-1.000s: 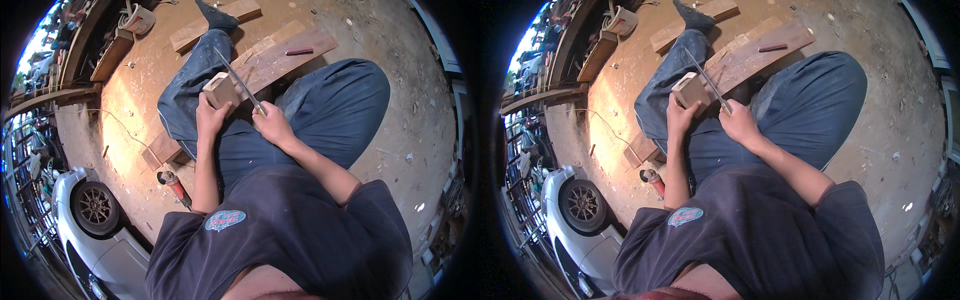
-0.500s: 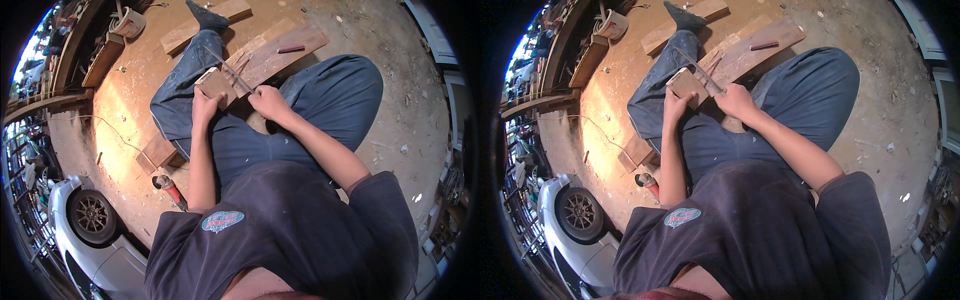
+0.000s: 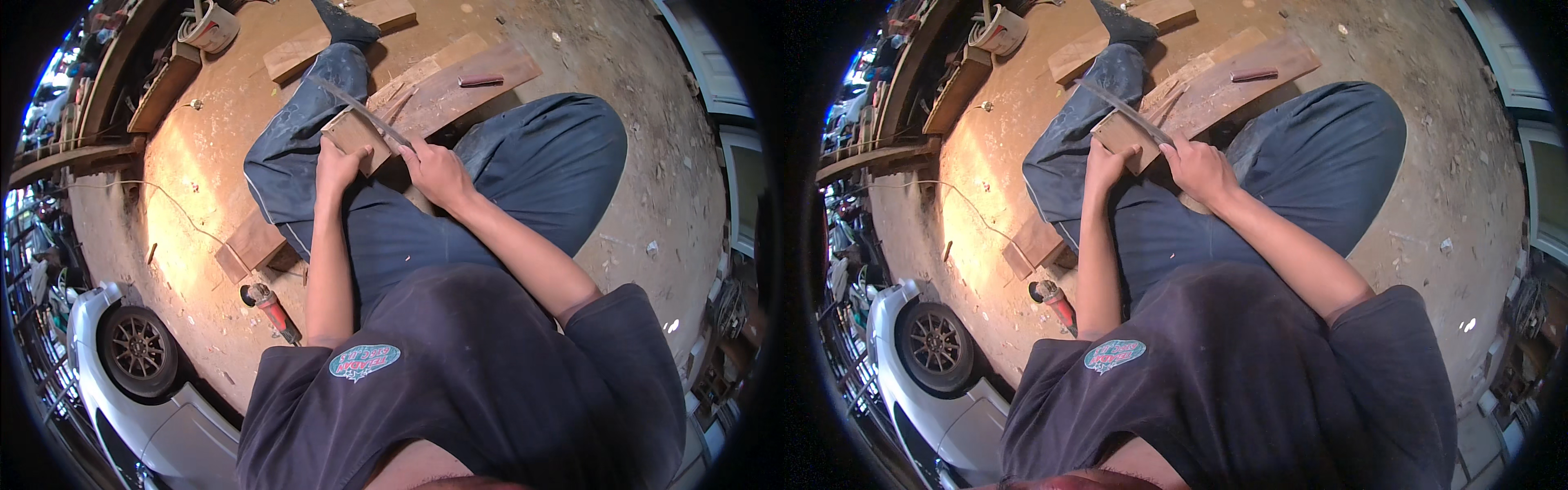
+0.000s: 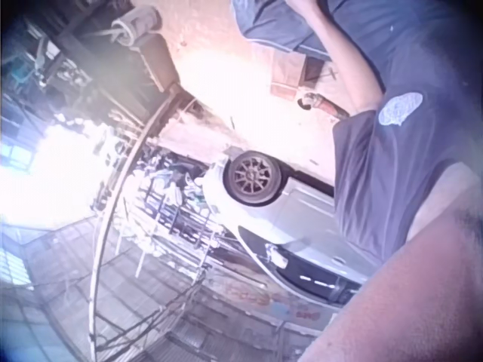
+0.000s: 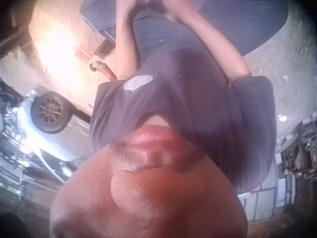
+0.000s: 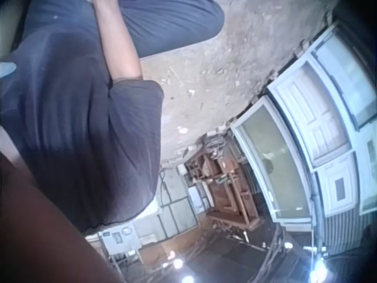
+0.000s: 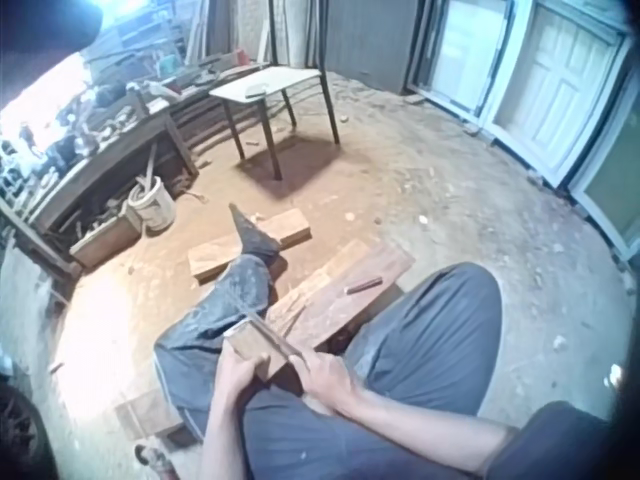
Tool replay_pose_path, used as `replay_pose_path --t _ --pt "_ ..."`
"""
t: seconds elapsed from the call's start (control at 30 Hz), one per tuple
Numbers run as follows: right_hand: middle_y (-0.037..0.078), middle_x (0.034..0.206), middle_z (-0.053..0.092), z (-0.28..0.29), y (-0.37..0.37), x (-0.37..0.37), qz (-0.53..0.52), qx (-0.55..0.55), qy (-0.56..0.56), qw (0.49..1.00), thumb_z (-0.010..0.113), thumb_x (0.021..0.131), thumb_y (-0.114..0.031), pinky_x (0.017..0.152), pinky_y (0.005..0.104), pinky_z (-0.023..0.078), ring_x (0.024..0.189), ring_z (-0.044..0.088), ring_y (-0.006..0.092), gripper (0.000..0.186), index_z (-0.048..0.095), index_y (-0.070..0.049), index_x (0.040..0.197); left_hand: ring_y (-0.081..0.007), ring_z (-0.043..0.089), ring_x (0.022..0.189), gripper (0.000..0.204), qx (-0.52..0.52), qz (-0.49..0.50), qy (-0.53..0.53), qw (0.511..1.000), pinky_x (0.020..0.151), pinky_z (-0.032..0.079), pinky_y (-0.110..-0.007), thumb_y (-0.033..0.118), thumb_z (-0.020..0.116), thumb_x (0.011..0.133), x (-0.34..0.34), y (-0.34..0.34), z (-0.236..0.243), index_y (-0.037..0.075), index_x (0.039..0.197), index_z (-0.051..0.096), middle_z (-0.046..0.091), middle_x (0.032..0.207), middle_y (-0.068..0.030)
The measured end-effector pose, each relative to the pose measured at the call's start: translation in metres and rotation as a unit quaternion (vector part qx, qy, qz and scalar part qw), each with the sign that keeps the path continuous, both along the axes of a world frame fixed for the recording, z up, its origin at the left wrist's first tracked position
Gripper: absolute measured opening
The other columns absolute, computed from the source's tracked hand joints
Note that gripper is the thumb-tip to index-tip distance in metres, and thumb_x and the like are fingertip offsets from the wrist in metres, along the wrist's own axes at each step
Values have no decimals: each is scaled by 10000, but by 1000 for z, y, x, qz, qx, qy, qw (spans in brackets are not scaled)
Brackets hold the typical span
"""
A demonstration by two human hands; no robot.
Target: The person carves a wooden stick with a knife and uses a saw on a wooden block to fit the pieces together while sitting on the ground.
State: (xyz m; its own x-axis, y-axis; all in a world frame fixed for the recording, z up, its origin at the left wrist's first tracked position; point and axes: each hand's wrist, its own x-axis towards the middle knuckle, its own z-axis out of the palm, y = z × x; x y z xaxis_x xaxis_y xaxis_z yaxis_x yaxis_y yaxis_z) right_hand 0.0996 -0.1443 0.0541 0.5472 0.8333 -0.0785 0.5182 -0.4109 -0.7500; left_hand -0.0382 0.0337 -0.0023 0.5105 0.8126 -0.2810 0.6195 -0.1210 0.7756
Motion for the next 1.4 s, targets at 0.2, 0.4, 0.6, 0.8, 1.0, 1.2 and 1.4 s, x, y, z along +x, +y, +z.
replay_pose_path --t 0.2,0.4,0.6,0.8,1.0,1.2,1.4 --pt "288 761 657 -1 -4 6 -22 -77 -32 996 498 1021 -315 686 567 518 777 649 490 332 604 -2 1046 -321 685 1058 670 -57 2 -21 998 918 522 -380 220 864 712 5 1 5 -86 1205 529 685 1136 -237" --pt "282 782 678 -7 -3 6 -24 -116 -27 993 468 1024 -329 737 564 540 787 674 481 383 634 15 990 -279 727 881 537 -133 6 -50 990 678 595 -372 161 828 756 14 -5 25 -58 1179 580 710 1059 -180" --pt "288 777 669 4 -1 -2 0 16 -21 1000 455 1028 -337 727 577 529 779 661 498 392 639 4 970 -241 721 721 467 -255 46 -54 964 511 594 -334 204 770 818 12 -4 46 -39 1182 608 710 970 -139" --pt "278 795 676 -12 -4 8 -44 -59 11 997 462 1026 -317 729 582 523 790 657 503 357 630 -5 986 -203 676 677 502 -309 70 -53 947 557 565 -317 303 726 851 12 0 55 4 1232 596 691 1012 -110" --pt "277 808 681 -9 -2 9 -33 -89 11 995 463 1024 -325 743 577 527 806 663 495 347 645 -31 1029 -198 680 667 487 -327 78 -69 939 547 556 -312 307 719 860 11 4 46 -20 1203 607 706 967 -123" --pt "266 816 688 16 -3 -2 19 30 -25 999 468 1021 -349 748 574 536 800 673 476 353 657 -55 1070 -189 677 632 477 -332 88 -89 935 519 555 -296 299 717 864 9 4 46 -36 1185 608 707 924 -120" --pt "238 790 694 19 -2 6 -11 -115 -58 992 493 1012 -331 705 557 543 757 680 456 314 637 -80 1134 -190 674 611 468 -319 96 -92 938 498 554 -286 296 716 861 10 -4 54 -40 1168 607 702 882 -113"
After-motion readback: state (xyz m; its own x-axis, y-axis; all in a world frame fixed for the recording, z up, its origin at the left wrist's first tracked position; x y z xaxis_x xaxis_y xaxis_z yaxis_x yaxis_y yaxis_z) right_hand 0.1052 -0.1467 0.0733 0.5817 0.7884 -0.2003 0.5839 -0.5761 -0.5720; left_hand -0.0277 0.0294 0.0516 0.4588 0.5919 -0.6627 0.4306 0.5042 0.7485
